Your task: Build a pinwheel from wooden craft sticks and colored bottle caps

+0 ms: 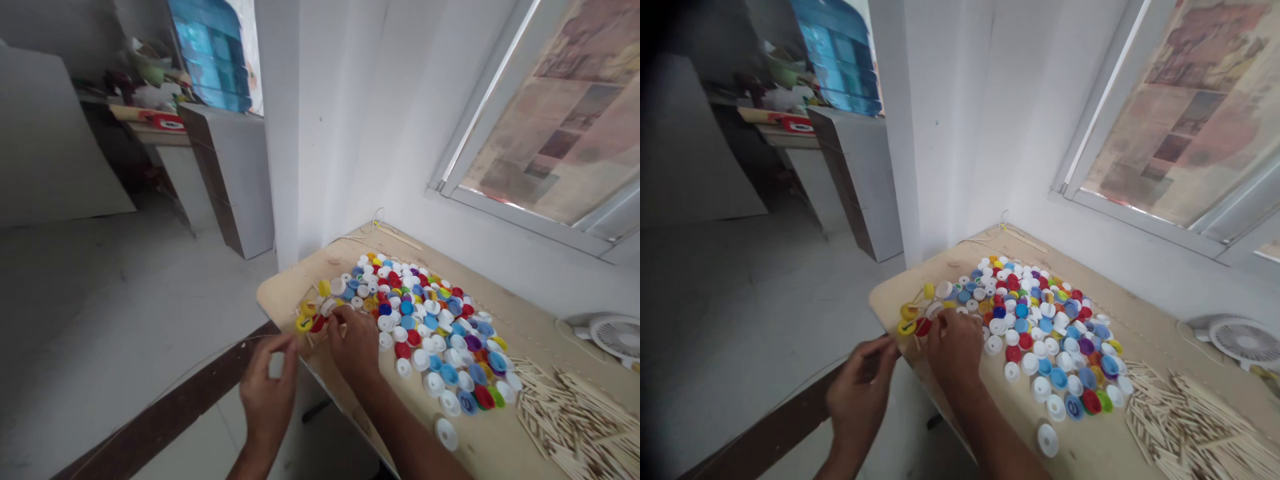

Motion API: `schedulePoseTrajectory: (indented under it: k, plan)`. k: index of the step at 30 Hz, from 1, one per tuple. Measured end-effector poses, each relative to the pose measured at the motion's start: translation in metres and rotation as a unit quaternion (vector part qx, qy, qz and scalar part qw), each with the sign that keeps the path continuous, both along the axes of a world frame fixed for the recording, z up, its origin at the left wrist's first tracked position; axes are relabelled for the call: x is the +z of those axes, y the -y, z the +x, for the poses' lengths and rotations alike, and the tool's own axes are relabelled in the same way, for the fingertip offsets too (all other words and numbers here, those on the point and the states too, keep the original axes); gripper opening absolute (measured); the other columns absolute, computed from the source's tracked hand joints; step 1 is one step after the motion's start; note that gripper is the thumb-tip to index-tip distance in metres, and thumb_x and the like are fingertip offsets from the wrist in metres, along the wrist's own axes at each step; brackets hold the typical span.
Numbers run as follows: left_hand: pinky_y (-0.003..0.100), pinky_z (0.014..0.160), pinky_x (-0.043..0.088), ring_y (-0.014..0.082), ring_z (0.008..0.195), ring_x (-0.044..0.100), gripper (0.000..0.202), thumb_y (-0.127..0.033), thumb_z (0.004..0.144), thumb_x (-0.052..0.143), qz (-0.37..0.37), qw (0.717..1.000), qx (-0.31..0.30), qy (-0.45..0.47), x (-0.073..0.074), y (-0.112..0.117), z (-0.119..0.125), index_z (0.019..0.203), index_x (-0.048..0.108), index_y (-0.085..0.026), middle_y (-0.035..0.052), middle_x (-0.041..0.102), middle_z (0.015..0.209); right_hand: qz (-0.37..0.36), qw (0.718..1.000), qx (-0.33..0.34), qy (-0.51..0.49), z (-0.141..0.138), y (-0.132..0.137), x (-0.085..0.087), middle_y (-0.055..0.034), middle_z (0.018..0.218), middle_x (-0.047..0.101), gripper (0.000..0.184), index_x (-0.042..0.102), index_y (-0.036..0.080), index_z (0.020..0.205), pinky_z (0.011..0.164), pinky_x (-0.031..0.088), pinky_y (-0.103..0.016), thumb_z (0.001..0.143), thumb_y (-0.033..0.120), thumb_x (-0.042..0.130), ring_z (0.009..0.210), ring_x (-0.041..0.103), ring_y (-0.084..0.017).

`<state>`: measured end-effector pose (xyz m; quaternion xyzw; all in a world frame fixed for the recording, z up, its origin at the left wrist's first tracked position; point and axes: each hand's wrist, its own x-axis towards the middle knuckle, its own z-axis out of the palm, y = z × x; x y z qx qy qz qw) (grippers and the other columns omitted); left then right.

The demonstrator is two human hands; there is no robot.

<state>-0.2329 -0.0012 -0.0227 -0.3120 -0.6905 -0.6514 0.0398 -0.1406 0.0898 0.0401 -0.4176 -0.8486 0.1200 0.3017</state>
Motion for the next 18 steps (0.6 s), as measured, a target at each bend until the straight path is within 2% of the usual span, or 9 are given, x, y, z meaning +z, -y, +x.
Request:
schedulePoseTrajectory:
  k: [2,5,10,18]
  plan:
    - [0.030,0.070,0.051,0.0182,0.068,0.063,0.015,-0.036,0.080,0.060,-0.023,0.998,-0.041,-0.033,0.000,0.002,0.016,0.083,0.068,-0.024,0.0014,0.070,0.077,-0.011,1.000,-0.004,-0.001,-0.001,-0.001,0.000,-0.0008,0.072,0.071,0.013,0.066,0.022,0.077,0.069,0.036,-0.027,0.084,0.018,0.055,0.073,0.064,-0.018]
    - [0.032,0.069,0.050,0.0196,0.066,0.064,0.018,-0.034,0.080,0.059,-0.051,0.994,-0.065,-0.066,0.001,-0.005,0.028,0.091,0.071,-0.025,0.0036,0.073,0.081,-0.022,1.000,-0.009,-0.001,-0.001,-0.001,0.002,-0.0007,0.072,0.071,0.012,0.066,0.022,0.077,0.069,0.036,-0.027,0.083,0.019,0.056,0.074,0.064,-0.018]
    - [0.033,0.070,0.050,0.0217,0.070,0.067,0.021,-0.034,0.083,0.054,-0.074,0.992,-0.060,-0.085,0.001,-0.018,0.027,0.090,0.071,-0.024,0.0051,0.075,0.083,-0.032,0.999,-0.012,-0.006,-0.001,-0.001,0.003,-0.0005,0.073,0.071,0.011,0.066,0.022,0.078,0.069,0.036,-0.027,0.081,0.017,0.057,0.074,0.064,-0.018]
    - [0.031,0.067,0.050,0.0218,0.069,0.068,0.021,-0.035,0.082,0.052,-0.094,0.991,-0.038,-0.090,-0.001,-0.023,0.027,0.085,0.070,-0.023,0.0047,0.075,0.080,-0.046,0.999,-0.004,-0.020,-0.001,-0.004,0.002,-0.0002,0.072,0.072,0.013,0.066,0.022,0.078,0.070,0.038,-0.026,0.083,0.019,0.054,0.073,0.065,-0.017]
